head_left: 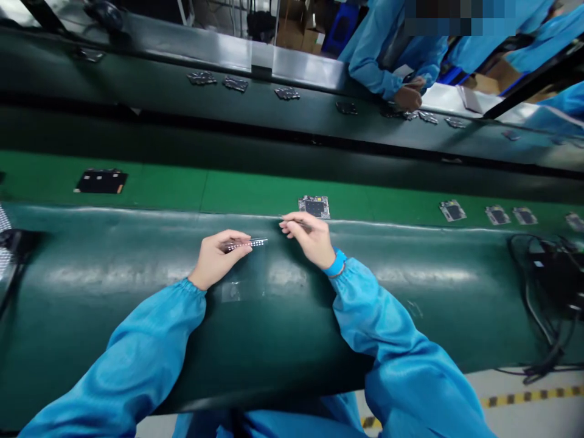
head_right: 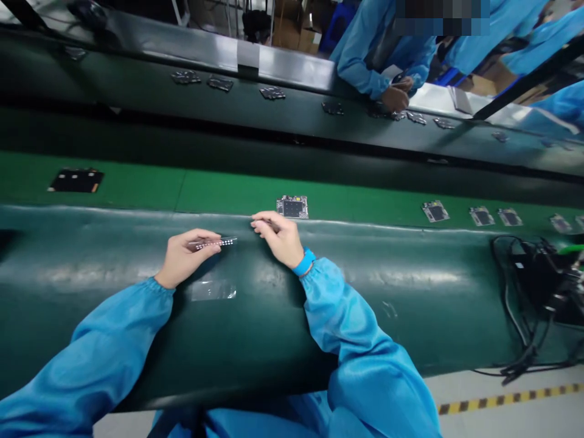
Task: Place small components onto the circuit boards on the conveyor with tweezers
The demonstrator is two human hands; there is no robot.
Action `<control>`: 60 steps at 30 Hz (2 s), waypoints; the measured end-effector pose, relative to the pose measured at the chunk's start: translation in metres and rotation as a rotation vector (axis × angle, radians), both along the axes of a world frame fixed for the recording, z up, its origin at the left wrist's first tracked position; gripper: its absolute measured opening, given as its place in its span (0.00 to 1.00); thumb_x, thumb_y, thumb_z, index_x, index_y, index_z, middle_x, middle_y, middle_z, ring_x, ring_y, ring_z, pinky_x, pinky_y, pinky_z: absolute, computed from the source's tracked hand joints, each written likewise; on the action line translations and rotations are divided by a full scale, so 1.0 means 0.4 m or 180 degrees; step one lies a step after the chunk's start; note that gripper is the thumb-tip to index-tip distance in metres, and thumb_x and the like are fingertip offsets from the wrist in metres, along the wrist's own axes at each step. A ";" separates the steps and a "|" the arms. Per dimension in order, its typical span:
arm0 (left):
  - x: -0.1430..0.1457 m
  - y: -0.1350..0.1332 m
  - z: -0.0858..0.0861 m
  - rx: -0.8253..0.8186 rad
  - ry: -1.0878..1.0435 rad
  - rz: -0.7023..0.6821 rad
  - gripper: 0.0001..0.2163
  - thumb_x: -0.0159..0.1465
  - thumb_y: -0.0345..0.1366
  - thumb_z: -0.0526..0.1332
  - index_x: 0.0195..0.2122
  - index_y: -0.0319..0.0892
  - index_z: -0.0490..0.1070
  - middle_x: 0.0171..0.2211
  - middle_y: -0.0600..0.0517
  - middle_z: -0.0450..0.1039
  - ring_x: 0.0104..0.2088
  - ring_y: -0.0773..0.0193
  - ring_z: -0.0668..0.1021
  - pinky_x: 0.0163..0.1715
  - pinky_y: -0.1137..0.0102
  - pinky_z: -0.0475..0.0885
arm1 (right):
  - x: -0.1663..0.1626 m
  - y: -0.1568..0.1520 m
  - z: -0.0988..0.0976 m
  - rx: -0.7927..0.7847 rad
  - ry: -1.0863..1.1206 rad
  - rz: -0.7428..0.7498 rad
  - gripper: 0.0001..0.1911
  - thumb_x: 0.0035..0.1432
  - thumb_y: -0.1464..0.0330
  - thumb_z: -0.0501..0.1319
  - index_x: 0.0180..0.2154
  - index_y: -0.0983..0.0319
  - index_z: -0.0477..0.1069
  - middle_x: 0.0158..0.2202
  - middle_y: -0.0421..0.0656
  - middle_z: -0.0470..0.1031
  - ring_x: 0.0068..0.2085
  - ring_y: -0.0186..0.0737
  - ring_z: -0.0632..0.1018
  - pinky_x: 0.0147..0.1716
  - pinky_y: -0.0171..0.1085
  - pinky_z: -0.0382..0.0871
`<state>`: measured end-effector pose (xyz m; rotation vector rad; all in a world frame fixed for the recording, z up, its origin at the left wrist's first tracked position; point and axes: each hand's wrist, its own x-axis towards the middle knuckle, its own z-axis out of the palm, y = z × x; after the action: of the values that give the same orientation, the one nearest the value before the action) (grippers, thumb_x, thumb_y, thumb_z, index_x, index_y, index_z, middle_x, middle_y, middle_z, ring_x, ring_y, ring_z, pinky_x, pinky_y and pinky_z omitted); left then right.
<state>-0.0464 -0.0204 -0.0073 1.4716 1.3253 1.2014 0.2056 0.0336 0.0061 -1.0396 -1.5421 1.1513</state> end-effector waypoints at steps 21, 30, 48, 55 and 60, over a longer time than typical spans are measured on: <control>0.040 -0.070 0.013 0.1056 0.0599 -0.0551 0.18 0.61 0.40 0.73 0.51 0.43 0.77 0.52 0.42 0.78 0.53 0.53 0.80 0.57 0.56 0.75 | -0.030 -0.185 -0.034 0.0837 -0.0200 -0.0099 0.04 0.63 0.67 0.69 0.39 0.59 0.77 0.37 0.43 0.80 0.37 0.39 0.79 0.42 0.41 0.75; -0.018 -0.030 -0.019 0.0290 -0.0891 0.0521 0.19 0.72 0.50 0.58 0.41 0.40 0.80 0.30 0.48 0.78 0.27 0.66 0.77 0.28 0.71 0.75 | -0.008 -0.150 -0.052 -0.0606 0.0991 -0.0582 0.14 0.54 0.61 0.75 0.38 0.61 0.77 0.28 0.39 0.79 0.27 0.35 0.79 0.31 0.37 0.78; 0.010 -0.076 0.030 0.0124 0.0087 -0.0748 0.11 0.65 0.42 0.68 0.45 0.43 0.81 0.41 0.47 0.82 0.39 0.60 0.82 0.43 0.66 0.76 | -0.016 -0.199 -0.015 0.0678 -0.0395 0.0157 0.06 0.64 0.65 0.69 0.42 0.58 0.80 0.37 0.44 0.81 0.36 0.39 0.80 0.38 0.40 0.74; 0.030 -0.086 0.040 0.0329 0.0437 -0.0792 0.06 0.63 0.39 0.70 0.38 0.43 0.81 0.36 0.48 0.82 0.36 0.60 0.81 0.38 0.66 0.75 | -0.018 -0.203 -0.009 0.0865 -0.0482 0.0370 0.05 0.67 0.67 0.66 0.43 0.57 0.80 0.39 0.44 0.81 0.39 0.41 0.80 0.42 0.42 0.75; 0.044 -0.092 0.047 0.0469 0.0517 -0.0726 0.05 0.62 0.36 0.71 0.36 0.42 0.80 0.33 0.49 0.80 0.33 0.63 0.80 0.36 0.68 0.74 | -0.017 -0.200 -0.010 0.0869 -0.0469 0.0419 0.04 0.67 0.69 0.65 0.43 0.58 0.79 0.38 0.44 0.81 0.38 0.40 0.80 0.41 0.40 0.74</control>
<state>-0.0290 -0.0574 0.0114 1.8057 1.1551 1.0674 0.1987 -0.0464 0.0023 -0.8646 -1.8488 0.9343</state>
